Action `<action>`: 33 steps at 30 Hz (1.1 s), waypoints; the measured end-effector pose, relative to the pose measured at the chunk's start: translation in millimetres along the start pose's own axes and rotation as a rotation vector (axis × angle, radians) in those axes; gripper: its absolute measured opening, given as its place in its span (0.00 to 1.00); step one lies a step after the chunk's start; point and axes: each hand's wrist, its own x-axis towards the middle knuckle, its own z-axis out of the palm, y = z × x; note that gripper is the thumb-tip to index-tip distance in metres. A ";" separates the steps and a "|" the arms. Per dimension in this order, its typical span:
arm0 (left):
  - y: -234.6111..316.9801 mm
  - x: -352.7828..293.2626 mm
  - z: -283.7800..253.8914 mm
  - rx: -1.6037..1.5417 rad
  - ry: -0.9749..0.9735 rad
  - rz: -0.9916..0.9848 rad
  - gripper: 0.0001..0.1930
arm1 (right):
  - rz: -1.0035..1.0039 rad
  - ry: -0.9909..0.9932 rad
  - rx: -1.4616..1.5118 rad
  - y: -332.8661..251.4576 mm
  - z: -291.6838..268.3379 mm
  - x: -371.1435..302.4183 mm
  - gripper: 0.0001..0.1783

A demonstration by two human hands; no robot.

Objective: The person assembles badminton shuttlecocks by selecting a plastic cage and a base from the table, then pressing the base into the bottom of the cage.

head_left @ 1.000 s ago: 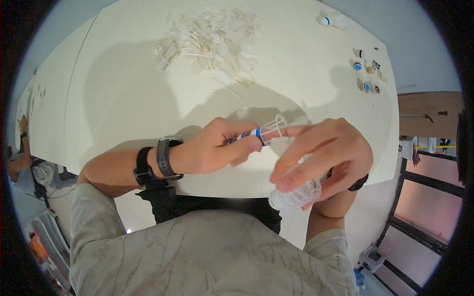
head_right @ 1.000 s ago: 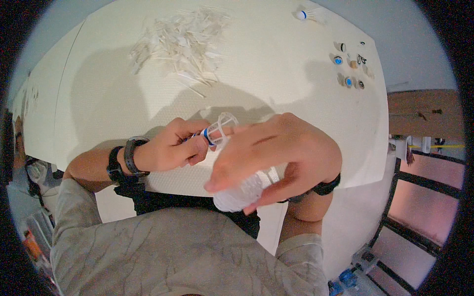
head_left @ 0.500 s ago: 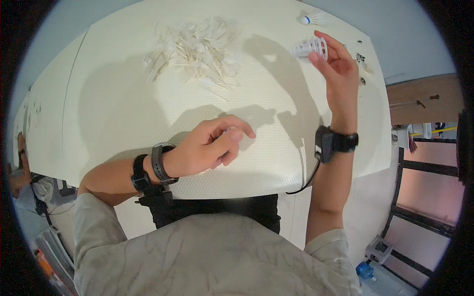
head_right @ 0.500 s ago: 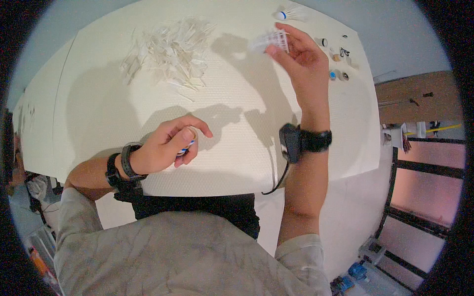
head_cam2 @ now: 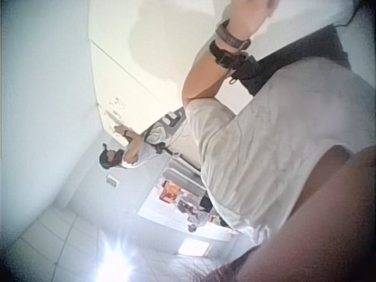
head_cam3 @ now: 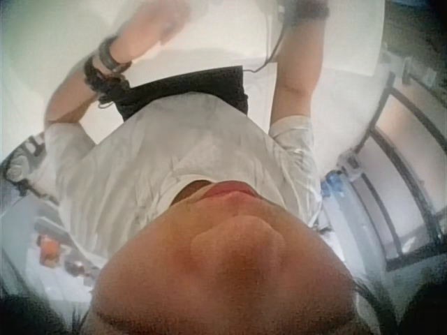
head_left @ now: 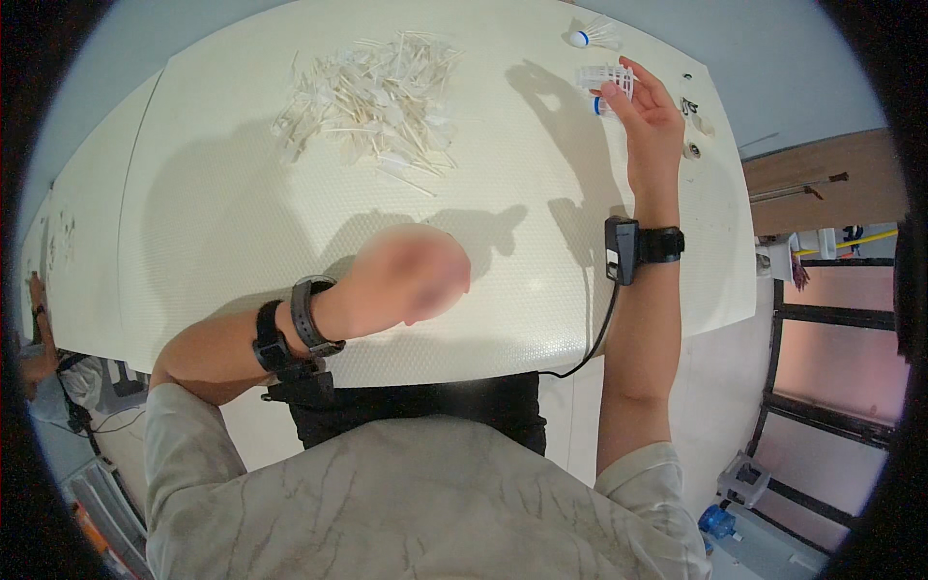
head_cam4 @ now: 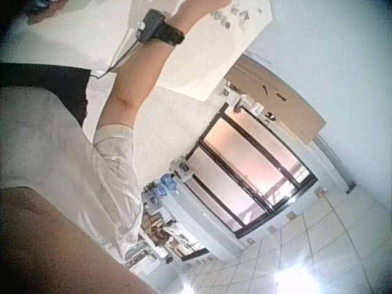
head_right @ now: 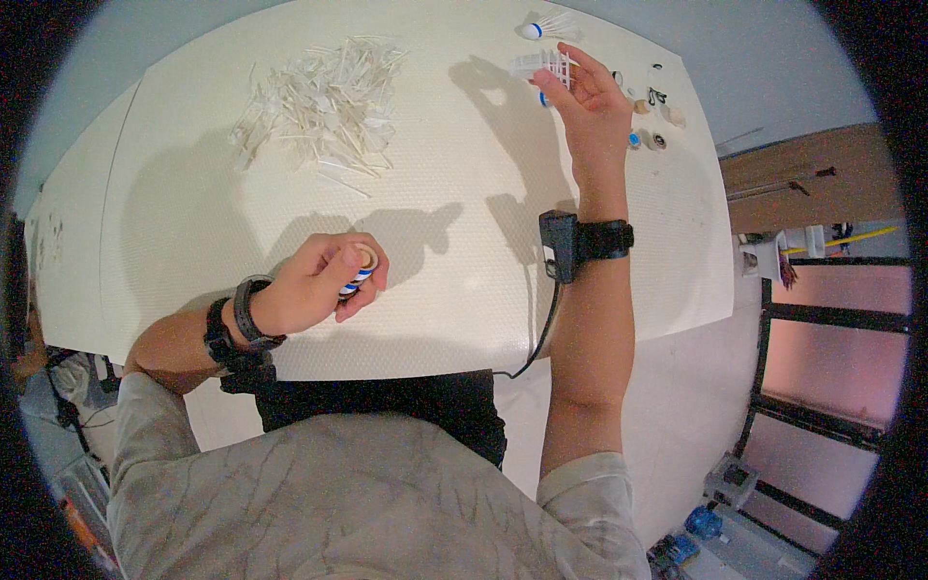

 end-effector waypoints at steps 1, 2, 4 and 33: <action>0.5 0.5 -0.1 -0.001 -0.002 0.000 0.29 | 0.009 -0.009 0.009 0.8 -1.2 0.1 0.24; 0.9 0.9 -0.3 -0.001 -0.003 0.000 0.29 | 0.009 -0.008 0.009 2.6 -3.0 0.8 0.24; 1.4 2.6 0.7 -0.043 -0.012 -0.003 0.26 | 0.042 0.001 -0.288 7.5 -10.6 2.3 0.24; -13.0 7.5 -2.7 0.001 0.022 0.015 0.34 | -0.216 0.248 -1.207 37.5 -14.5 14.3 0.25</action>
